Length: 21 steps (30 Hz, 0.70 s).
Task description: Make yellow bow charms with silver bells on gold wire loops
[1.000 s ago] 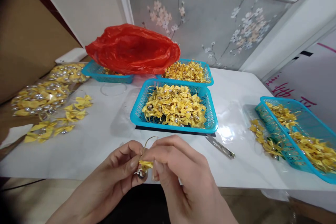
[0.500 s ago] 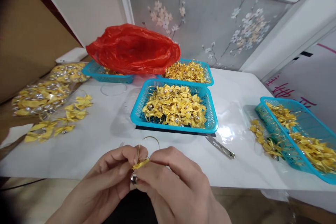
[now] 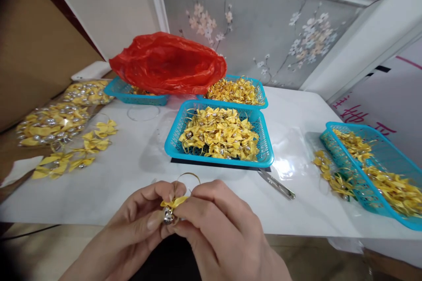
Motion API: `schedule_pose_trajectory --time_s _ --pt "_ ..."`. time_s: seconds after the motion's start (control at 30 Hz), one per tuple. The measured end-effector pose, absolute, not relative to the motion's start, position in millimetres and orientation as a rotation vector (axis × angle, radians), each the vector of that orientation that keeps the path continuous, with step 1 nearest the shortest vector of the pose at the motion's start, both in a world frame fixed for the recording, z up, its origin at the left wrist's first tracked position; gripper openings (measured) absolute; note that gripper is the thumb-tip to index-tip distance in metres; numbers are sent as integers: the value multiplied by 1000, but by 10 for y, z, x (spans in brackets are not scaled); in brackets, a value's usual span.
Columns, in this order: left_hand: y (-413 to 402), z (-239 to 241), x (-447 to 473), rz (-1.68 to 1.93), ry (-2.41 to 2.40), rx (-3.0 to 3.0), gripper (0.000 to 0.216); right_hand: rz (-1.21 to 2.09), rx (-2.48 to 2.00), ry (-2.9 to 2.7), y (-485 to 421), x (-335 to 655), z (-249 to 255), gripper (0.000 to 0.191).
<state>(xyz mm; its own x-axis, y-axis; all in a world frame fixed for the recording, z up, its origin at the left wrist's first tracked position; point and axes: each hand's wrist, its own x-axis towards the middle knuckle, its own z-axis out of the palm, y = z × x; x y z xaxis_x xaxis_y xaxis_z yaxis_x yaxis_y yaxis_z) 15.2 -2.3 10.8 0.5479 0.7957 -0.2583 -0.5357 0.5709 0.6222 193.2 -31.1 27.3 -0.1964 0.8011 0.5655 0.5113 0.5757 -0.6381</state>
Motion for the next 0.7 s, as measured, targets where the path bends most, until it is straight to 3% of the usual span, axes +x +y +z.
schedule_pose_trajectory --time_s 0.23,0.47,0.7 --pt "-8 89 128 794 534 294 18 400 -1022 -1920 -329 1939 252 35" --pt "0 86 157 784 526 419 29 347 -912 -1926 -218 1890 307 23" --pt "-1 102 181 794 600 462 22 376 -898 -1870 -244 1890 304 24"
